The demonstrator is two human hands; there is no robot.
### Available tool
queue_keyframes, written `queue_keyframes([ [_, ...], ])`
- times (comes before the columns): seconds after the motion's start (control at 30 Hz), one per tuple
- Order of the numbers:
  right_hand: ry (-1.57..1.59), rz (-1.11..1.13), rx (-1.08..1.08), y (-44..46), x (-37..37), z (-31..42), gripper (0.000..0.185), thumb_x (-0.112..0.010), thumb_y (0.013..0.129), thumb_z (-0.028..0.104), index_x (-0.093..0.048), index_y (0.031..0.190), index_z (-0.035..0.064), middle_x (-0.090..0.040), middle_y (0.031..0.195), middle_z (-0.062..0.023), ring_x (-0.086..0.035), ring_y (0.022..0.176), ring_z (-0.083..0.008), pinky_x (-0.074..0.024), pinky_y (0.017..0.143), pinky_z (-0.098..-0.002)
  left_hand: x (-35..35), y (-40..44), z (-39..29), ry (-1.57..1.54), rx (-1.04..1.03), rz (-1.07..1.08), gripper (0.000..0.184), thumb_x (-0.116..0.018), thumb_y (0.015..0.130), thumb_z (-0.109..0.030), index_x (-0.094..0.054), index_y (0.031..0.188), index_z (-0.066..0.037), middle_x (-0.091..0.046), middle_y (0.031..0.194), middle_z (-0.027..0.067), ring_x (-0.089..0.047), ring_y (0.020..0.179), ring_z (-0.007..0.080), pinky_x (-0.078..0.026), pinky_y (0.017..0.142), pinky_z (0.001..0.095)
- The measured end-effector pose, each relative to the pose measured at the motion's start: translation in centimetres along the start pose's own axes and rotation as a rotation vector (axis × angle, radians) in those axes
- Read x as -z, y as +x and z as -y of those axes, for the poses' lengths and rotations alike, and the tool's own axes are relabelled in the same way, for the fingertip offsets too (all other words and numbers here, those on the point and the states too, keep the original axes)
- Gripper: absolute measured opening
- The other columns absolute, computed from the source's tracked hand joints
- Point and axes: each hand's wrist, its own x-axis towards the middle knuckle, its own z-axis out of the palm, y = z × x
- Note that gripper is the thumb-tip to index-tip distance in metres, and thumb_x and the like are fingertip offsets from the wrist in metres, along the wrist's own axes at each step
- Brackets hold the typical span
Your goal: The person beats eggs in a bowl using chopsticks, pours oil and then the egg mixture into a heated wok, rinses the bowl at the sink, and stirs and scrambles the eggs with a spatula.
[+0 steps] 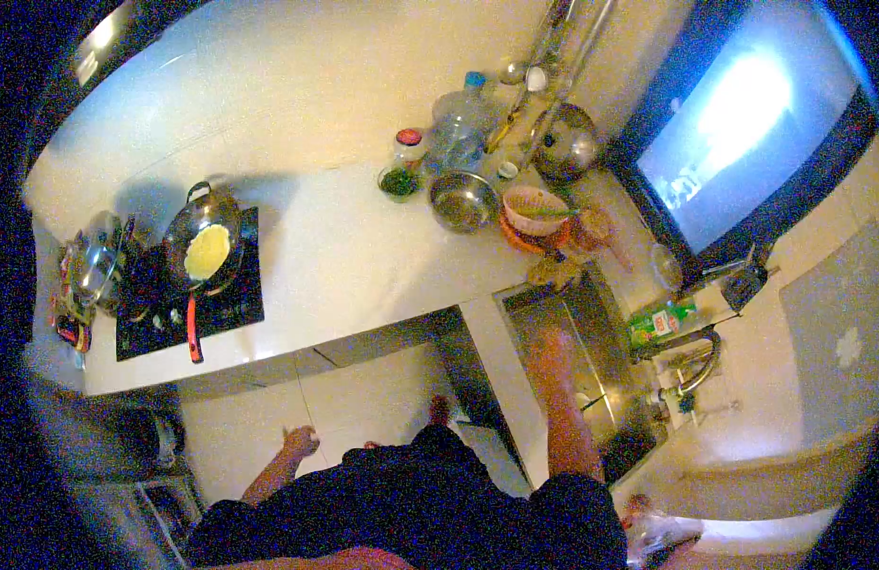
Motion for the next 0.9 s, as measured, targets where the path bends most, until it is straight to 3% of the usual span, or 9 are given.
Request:
queue_keyframes([
  [0.07,0.069,-0.216,0.109,6.3,-2.8,-2.5,0.023,-0.064,0.071,0.024,-0.063,0.086,0.006,-0.061,0.087,-0.0134,-0.057,0.084,-0.0313,-0.0456,0.074,-0.0407,-2.5,0.2,3.5,0.016,0.035,0.076,0.047,-0.05,0.078,-0.041,-0.052,0.114,-0.011,-0.049,0.122,0.0125,-0.043,0.117,0.0302,-0.015,0.097,0.0639],
  [0.13,0.466,-0.215,0.03,12.5,2.6,1.8,0.02,-0.063,0.074,0.019,-0.063,0.087,0.0042,-0.063,0.087,-0.0118,-0.059,0.084,-0.0262,-0.0459,0.076,-0.0353,-4.8,0.8,6.1,-0.012,0.064,0.159,0.044,-0.049,0.077,-0.036,-0.056,0.11,-0.008,-0.048,0.123,0.0129,-0.044,0.115,0.0294,-0.02,0.097,0.0608],
  [0.23,0.557,-0.392,0.111,24.2,4.9,4.3,0.017,-0.062,0.078,0.013,-0.062,0.09,0.0015,-0.062,0.078,-0.0076,-0.059,0.073,-0.0209,-0.0466,0.07,-0.0312,-14.1,6.8,14.0,0.316,-0.2,0.324,0.037,-0.049,0.076,-0.033,-0.061,0.098,-0.006,-0.055,0.112,0.015,-0.05,0.107,0.0301,-0.033,0.093,0.0544],
  [0.4,1.096,-0.329,0.124,48.1,4.8,7.5,0.023,-0.059,0.082,0.021,-0.062,0.095,0.0019,-0.061,0.078,-0.0031,-0.055,0.065,-0.0103,-0.0453,0.056,-0.0234,-3.1,2.0,3.7,-0.16,0.342,-0.396,0.024,-0.053,0.069,-0.025,-0.065,0.068,-0.005,-0.062,0.079,0.0177,-0.059,0.08,0.0352,-0.047,0.074,0.0423],
  [0.5,1.031,-0.337,0.148,61.6,5.9,10.1,0.029,-0.059,0.083,0.022,-0.057,0.104,0.0027,-0.061,0.083,-0.0046,-0.056,0.068,-0.0117,-0.0467,0.055,-0.0247,-5.9,7.3,6.8,0.173,0.156,-0.053,0.024,-0.053,0.071,-0.026,-0.066,0.077,-0.007,-0.063,0.086,0.0153,-0.059,0.087,0.0318,-0.047,0.08,0.0393],
  [0.53,1.164,-0.219,0.091,63.7,8.0,12.0,0.032,-0.059,0.082,0.022,-0.055,0.107,0.0026,-0.061,0.085,-0.0054,-0.056,0.069,-0.0123,-0.0472,0.056,-0.0252,-1.0,5.4,3.2,-0.151,0.355,-0.074,0.027,-0.055,0.07,-0.029,-0.066,0.082,-0.008,-0.064,0.087,0.0136,-0.059,0.089,0.0294,-0.047,0.082,0.0371],
  [0.63,1.043,-0.591,0.184,76.0,6.2,13.8,0.038,-0.059,0.082,0.027,-0.053,0.108,0.0018,-0.061,0.087,-0.0069,-0.056,0.069,-0.0162,-0.0487,0.058,-0.03,5.8,2.3,-4.0,-0.622,0.532,-0.339,0.029,-0.058,0.069,-0.031,-0.067,0.086,-0.008,-0.064,0.088,0.013,-0.06,0.088,0.0291,-0.047,0.08,0.0363],
  [0.77,0.593,-0.83,0.16,82.0,7.2,15.2,0.035,-0.059,0.082,0.031,-0.057,0.098,-0.0004,-0.061,0.082,-0.0075,-0.056,0.065,-0.0201,-0.048,0.063,-0.0362,4.3,3.3,-4.7,-0.695,0.561,-0.29,0.033,-0.06,0.066,-0.03,-0.067,0.087,-0.006,-0.065,0.086,0.0149,-0.062,0.084,0.0282,-0.048,0.078,0.0359],
  [0.9,0.752,-0.709,0.289,82.3,8.7,15.2,0.032,-0.058,0.082,0.031,-0.059,0.08,-0.0008,-0.059,0.068,-0.0058,-0.054,0.059,-0.0211,-0.0452,0.061,-0.0371,4.6,3.3,-7.3,-0.712,0.609,-0.292,0.035,-0.059,0.065,-0.03,-0.067,0.087,-0.004,-0.065,0.085,0.0168,-0.063,0.081,0.027,-0.049,0.076,0.0353],
])
